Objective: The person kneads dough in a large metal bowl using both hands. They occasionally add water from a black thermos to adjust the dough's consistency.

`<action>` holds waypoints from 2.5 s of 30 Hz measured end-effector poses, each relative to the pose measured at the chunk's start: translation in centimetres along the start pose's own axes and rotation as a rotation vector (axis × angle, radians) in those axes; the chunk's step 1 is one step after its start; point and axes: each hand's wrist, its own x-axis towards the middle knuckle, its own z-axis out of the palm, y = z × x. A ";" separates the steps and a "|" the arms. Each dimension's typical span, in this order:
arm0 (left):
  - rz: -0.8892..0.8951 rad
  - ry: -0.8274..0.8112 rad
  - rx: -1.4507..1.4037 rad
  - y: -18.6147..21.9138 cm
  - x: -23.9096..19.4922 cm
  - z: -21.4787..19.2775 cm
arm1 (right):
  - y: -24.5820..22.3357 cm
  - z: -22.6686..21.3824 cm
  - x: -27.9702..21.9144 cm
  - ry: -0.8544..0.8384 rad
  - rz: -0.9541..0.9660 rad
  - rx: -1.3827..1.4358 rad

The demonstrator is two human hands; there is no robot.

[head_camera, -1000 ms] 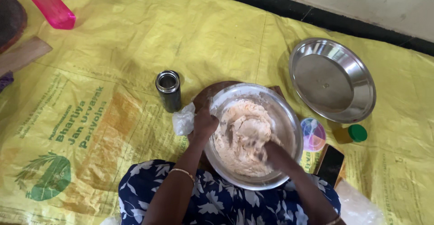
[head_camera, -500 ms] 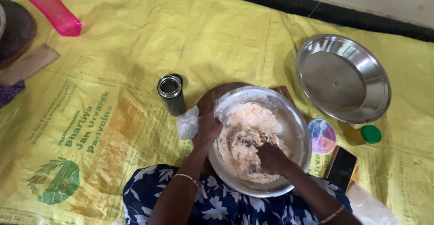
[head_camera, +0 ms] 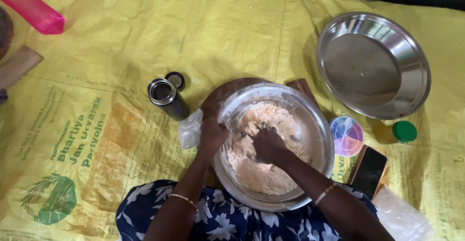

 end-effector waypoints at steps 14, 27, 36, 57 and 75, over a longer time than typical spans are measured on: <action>0.009 0.022 -0.060 1.8 -1.1 -1.0 | 1.7 14.3 9.7 0.994 0.463 0.190; 0.007 0.018 -0.025 0.6 -0.6 0.0 | 2.6 11.0 -7.1 0.327 0.186 0.067; -0.012 0.017 -0.031 1.5 -0.7 -0.3 | 8.2 9.0 -1.4 0.414 0.378 0.591; 0.055 0.062 -0.029 2.2 -1.3 0.3 | 6.4 11.7 0.1 0.045 -0.090 0.125; 0.056 0.059 -0.135 -0.3 -1.5 1.2 | 6.6 15.0 2.6 0.965 0.547 0.523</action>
